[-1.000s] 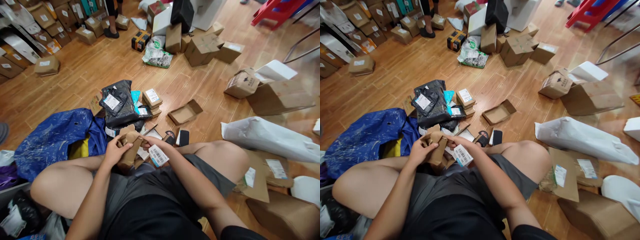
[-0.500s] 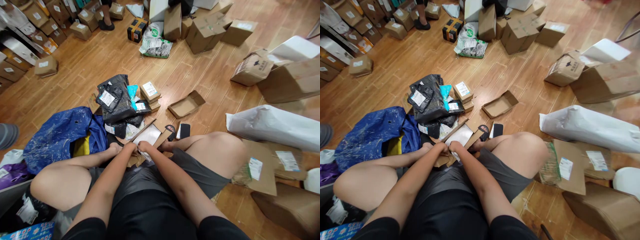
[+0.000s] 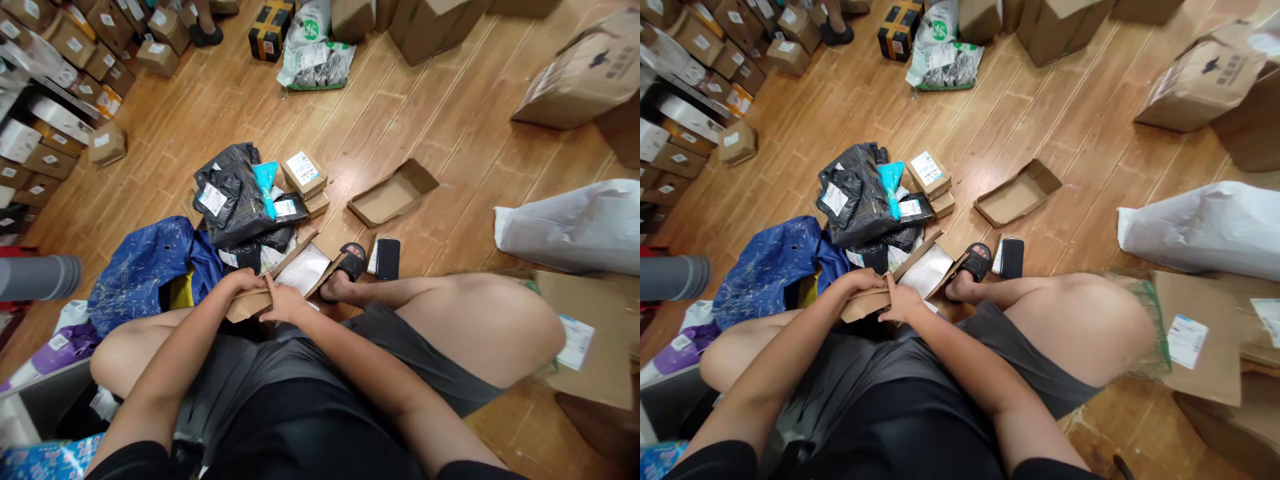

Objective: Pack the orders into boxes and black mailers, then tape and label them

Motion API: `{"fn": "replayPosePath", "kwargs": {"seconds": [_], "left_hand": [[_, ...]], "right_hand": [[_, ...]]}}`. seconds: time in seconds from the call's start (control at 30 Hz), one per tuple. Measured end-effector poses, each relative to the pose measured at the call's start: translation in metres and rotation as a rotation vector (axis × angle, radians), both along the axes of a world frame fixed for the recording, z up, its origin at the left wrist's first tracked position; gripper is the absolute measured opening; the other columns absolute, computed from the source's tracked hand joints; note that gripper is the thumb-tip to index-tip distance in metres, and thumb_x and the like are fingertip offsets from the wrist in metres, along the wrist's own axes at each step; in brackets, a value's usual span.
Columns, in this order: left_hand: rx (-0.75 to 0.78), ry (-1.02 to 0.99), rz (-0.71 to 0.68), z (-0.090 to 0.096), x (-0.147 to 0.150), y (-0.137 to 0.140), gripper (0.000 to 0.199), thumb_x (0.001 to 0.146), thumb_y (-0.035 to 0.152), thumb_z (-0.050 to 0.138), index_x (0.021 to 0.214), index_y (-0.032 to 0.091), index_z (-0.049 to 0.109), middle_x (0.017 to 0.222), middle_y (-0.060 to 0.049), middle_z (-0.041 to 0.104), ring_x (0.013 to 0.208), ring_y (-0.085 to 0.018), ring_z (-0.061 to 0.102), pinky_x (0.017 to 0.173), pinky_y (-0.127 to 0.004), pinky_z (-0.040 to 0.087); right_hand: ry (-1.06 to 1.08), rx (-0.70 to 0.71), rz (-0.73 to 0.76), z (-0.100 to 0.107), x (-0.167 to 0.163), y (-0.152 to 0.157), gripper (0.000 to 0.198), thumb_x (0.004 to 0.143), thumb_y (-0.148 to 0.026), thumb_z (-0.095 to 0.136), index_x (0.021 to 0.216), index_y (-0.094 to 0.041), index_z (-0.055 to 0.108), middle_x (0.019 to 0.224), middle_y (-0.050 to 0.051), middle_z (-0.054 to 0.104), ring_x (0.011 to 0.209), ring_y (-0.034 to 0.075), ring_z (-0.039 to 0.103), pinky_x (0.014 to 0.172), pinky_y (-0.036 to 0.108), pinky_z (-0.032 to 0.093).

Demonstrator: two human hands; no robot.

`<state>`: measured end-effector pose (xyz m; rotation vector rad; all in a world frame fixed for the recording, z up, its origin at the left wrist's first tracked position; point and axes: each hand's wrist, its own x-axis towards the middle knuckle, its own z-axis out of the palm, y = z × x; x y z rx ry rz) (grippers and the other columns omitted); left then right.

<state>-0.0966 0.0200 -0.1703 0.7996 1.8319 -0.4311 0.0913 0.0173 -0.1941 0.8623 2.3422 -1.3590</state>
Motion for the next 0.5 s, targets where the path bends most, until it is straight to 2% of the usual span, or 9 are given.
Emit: {"fn": "replayPosePath", "kwargs": {"seconds": [0.07,0.17,0.27,0.33,0.43,0.5], "left_hand": [[0.008,-0.011,0.021,0.003,0.004,-0.003,0.029,0.100,0.042,0.075,0.106,0.013,0.073,0.103,-0.004,0.074,0.091,-0.020,0.072,0.083,-0.038,0.063],[0.119,-0.027,0.058,0.009,0.016,-0.007,0.027,0.101,0.041,0.072,0.099,0.013,0.073,0.096,-0.003,0.075,0.086,-0.019,0.072,0.081,-0.036,0.061],[0.311,-0.022,0.099,0.025,0.023,-0.010,0.023,0.099,0.035,0.069,0.106,0.015,0.076,0.103,-0.007,0.079,0.094,-0.022,0.074,0.084,-0.032,0.058],[0.443,0.011,0.120,0.040,0.028,-0.014,0.029,0.100,0.037,0.061,0.113,0.017,0.077,0.109,-0.008,0.081,0.102,-0.026,0.074,0.087,-0.032,0.057],[0.589,0.129,0.131,0.059,0.042,-0.028,0.044,0.101,0.050,0.054,0.123,0.021,0.078,0.114,-0.011,0.081,0.113,-0.034,0.071,0.098,-0.040,0.052],[0.656,0.220,0.126,0.068,0.055,-0.040,0.052,0.100,0.060,0.054,0.127,0.023,0.079,0.113,-0.015,0.080,0.119,-0.040,0.068,0.107,-0.048,0.046]], "right_hand": [[-0.010,0.030,-0.058,0.010,0.000,-0.010,0.112,0.092,-0.055,0.076,0.172,-0.003,0.017,0.136,0.032,0.068,0.121,0.044,0.071,0.101,0.048,0.055],[0.013,0.020,-0.115,0.017,0.001,-0.008,0.073,0.103,-0.030,0.055,0.167,-0.001,0.032,0.131,0.032,0.071,0.117,0.041,0.072,0.100,0.048,0.054],[0.083,-0.043,-0.151,0.018,0.009,0.006,0.051,0.102,-0.019,0.051,0.151,-0.007,0.056,0.124,0.027,0.075,0.116,0.038,0.074,0.103,0.046,0.052],[0.146,-0.107,-0.179,0.018,0.017,0.016,0.040,0.099,-0.018,0.056,0.136,-0.012,0.068,0.122,0.022,0.078,0.115,0.037,0.073,0.102,0.043,0.051],[0.261,-0.268,-0.224,0.016,0.023,0.022,0.021,0.095,-0.014,0.061,0.109,-0.016,0.077,0.110,0.011,0.081,0.106,0.029,0.074,0.094,0.034,0.052],[0.319,-0.409,-0.274,0.013,0.021,0.020,0.019,0.098,-0.013,0.059,0.096,-0.015,0.077,0.097,0.005,0.080,0.095,0.023,0.074,0.087,0.030,0.054]]}}
